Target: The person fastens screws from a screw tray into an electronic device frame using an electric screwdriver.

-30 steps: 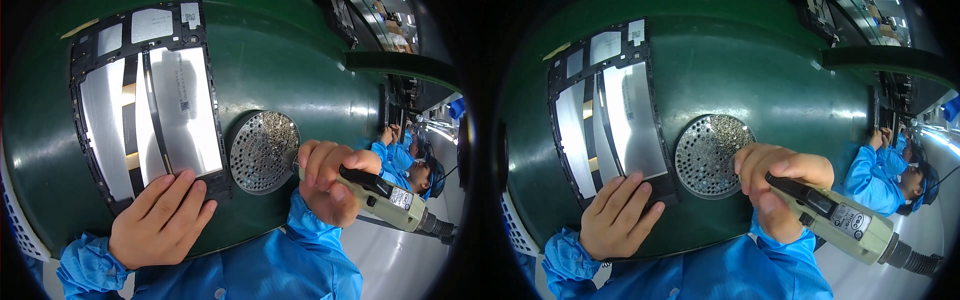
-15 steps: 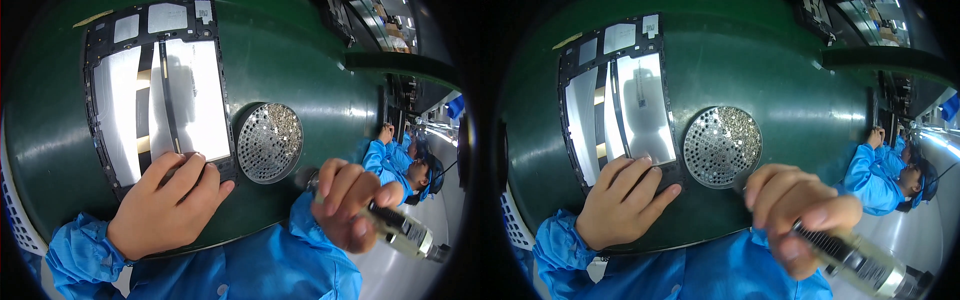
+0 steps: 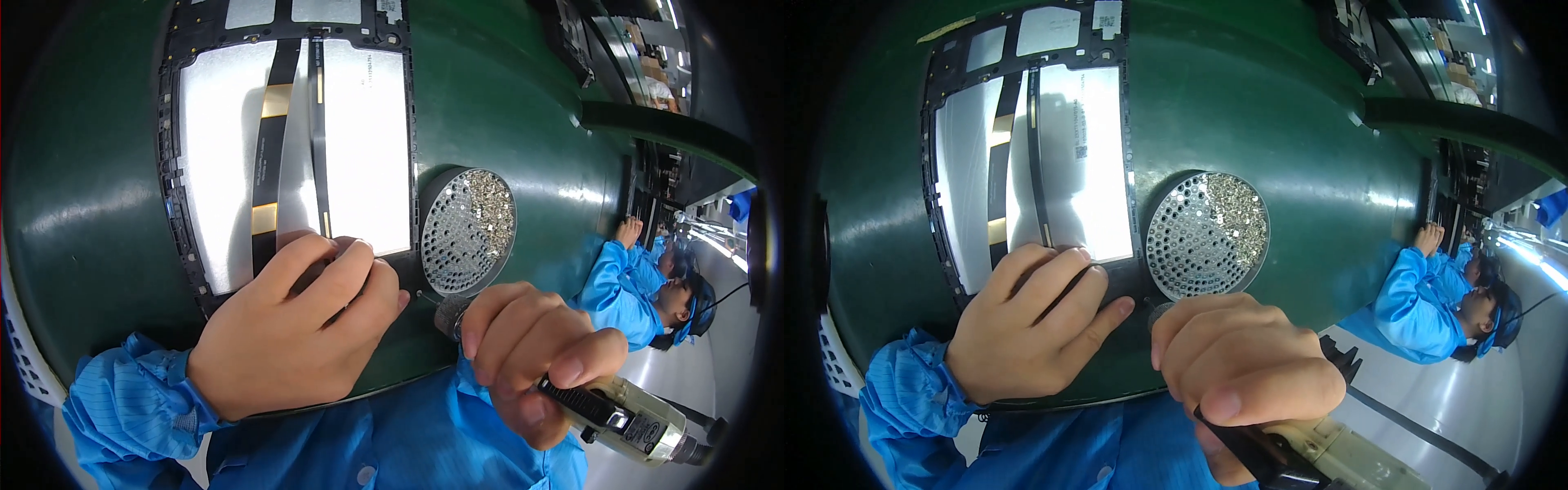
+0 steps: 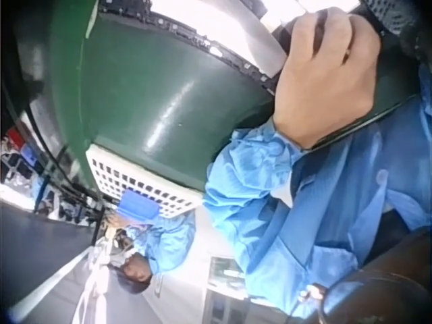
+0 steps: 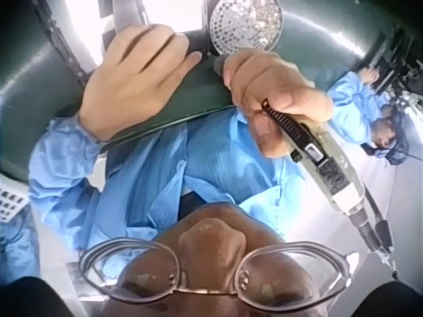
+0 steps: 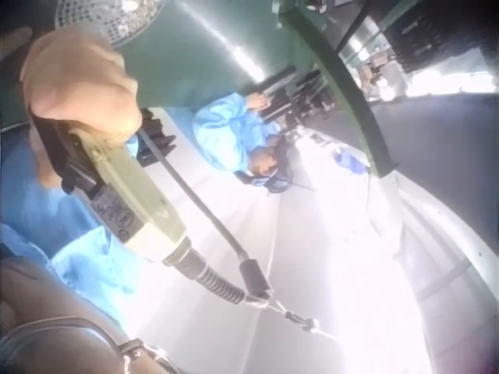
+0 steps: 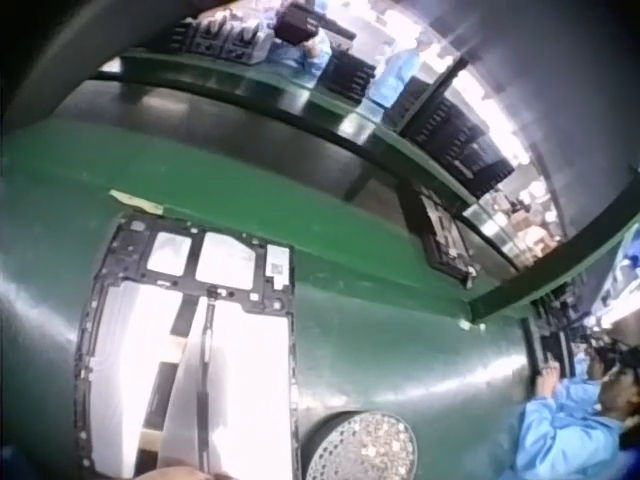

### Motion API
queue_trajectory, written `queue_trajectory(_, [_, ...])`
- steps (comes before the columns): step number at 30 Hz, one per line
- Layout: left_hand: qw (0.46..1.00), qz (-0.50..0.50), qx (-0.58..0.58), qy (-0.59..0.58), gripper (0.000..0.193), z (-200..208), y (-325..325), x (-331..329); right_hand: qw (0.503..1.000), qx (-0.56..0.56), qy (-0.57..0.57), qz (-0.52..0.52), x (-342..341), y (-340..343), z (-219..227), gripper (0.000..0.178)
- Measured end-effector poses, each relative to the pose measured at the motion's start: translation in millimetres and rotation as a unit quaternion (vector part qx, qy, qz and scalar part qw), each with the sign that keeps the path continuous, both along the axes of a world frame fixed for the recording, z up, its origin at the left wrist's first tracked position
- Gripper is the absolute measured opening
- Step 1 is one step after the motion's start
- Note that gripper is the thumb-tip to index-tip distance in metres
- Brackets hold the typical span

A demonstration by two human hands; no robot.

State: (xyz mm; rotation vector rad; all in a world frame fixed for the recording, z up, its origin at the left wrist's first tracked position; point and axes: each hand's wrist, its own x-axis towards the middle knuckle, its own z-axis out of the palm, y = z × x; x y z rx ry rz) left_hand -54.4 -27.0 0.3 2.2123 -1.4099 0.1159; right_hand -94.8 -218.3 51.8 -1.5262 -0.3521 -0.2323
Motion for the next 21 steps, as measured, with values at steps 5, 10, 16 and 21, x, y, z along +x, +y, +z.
queue_trajectory(5, [1.0, 0.003, -0.008, 0.002, 0.024, -2.1, -0.2, -0.1, 1.0, -0.005, 0.007, 0.008, 0.0, 1.6, 0.3, 0.027])
queue_trajectory(10, [1.0, 0.009, -0.023, 0.012, 0.022, -5.1, -1.5, -1.7, 1.0, -0.004, 0.008, 0.012, -0.5, 0.2, -0.9, 0.027])
queue_trajectory(16, [1.0, 0.011, -0.015, 0.005, 0.021, -4.7, -0.8, -2.5, 1.0, -0.014, -0.016, 0.009, 1.8, 5.2, -2.8, 0.026])
queue_trajectory(21, [0.999, 0.025, -0.048, 0.005, 0.019, -4.8, -5.4, -2.1, 0.999, -0.019, -0.01, 0.031, 3.7, -2.1, -1.9, 0.026])
